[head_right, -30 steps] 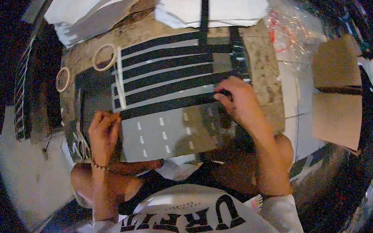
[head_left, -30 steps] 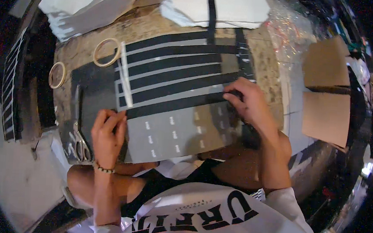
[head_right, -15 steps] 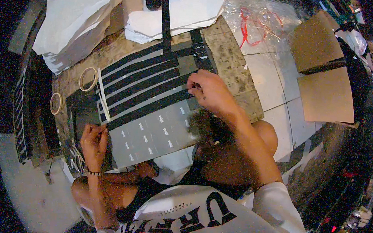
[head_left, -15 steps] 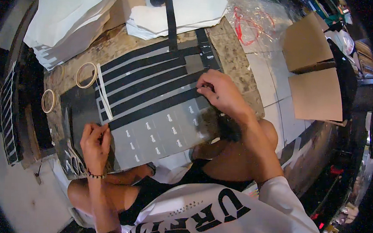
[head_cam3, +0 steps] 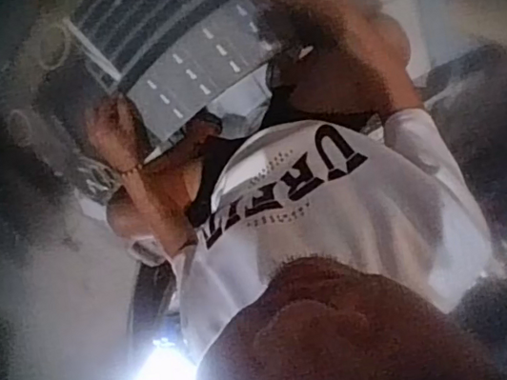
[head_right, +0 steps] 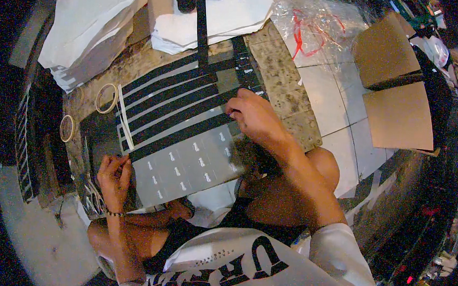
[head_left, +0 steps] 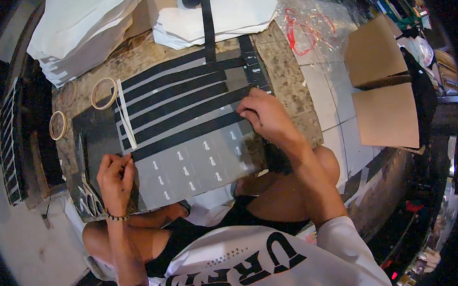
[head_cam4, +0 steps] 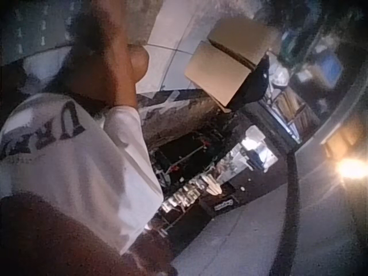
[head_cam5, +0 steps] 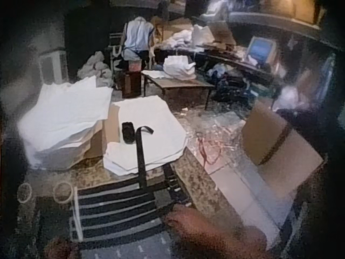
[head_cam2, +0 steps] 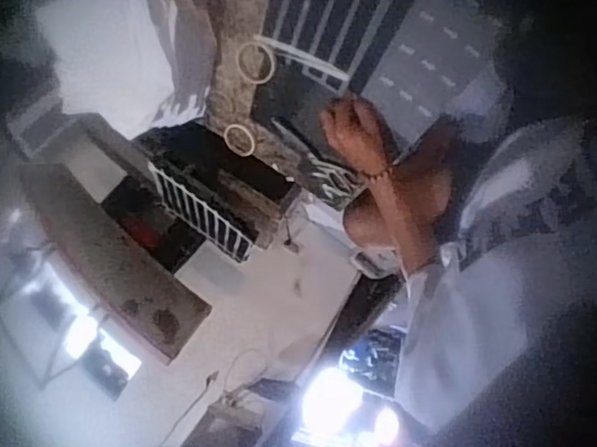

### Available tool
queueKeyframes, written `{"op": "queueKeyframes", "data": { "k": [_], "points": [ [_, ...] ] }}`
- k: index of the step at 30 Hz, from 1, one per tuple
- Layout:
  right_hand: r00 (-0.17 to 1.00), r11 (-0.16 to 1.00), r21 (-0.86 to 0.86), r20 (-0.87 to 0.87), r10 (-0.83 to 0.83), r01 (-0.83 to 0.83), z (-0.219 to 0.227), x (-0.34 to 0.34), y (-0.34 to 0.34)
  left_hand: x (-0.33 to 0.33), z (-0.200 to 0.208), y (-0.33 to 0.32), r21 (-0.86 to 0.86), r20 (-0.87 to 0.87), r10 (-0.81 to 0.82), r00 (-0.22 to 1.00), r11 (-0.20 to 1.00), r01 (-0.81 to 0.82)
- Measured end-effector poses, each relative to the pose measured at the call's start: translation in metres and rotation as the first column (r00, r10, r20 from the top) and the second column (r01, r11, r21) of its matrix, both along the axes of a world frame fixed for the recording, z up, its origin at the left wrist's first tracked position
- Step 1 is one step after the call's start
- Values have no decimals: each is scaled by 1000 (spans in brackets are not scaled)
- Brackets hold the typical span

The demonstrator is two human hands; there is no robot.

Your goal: The person prepares stencils by applying tape to the edges of a plastic sheet, trimming the tape with shears, and then sorting through a stack of similar prepared sheets on a table.

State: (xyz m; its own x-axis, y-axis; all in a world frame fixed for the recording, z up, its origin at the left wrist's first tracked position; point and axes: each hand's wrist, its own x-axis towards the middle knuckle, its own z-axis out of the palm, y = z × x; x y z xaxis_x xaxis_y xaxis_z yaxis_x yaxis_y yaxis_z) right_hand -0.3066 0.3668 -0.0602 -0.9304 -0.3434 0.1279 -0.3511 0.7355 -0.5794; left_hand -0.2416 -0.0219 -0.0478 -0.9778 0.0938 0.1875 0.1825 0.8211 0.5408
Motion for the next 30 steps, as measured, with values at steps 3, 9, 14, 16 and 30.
{"op": "queueKeyframes", "data": {
  "k": [3, 9, 14, 16, 30],
  "points": [
    [1000, 1000, -11, 17, 3, -2, 2, 0, 0, 0, -1, -1, -1, 0, 1, 1000, 1000, -1],
    [1000, 1000, -15, 24, 9, -8, 2, 0, 2, -1, 3, 3, 16, 29, 19, 999, 1000, -19],
    [1000, 998, 59, 1, -21, 21, 0, 1, -2, -1, -6, -5, 64, 38, 38, 999, 997, -40],
    [1000, 998, 67, 4, -5, 4, -2, 1, 1, -4, -3, -9, 16, -16, -50, 999, 999, 50],
    [999, 992, 121, 22, -29, 26, 24, 1, -19, -2, -8, -12, 70, -50, -2, 999, 998, 6]
  ]
}}
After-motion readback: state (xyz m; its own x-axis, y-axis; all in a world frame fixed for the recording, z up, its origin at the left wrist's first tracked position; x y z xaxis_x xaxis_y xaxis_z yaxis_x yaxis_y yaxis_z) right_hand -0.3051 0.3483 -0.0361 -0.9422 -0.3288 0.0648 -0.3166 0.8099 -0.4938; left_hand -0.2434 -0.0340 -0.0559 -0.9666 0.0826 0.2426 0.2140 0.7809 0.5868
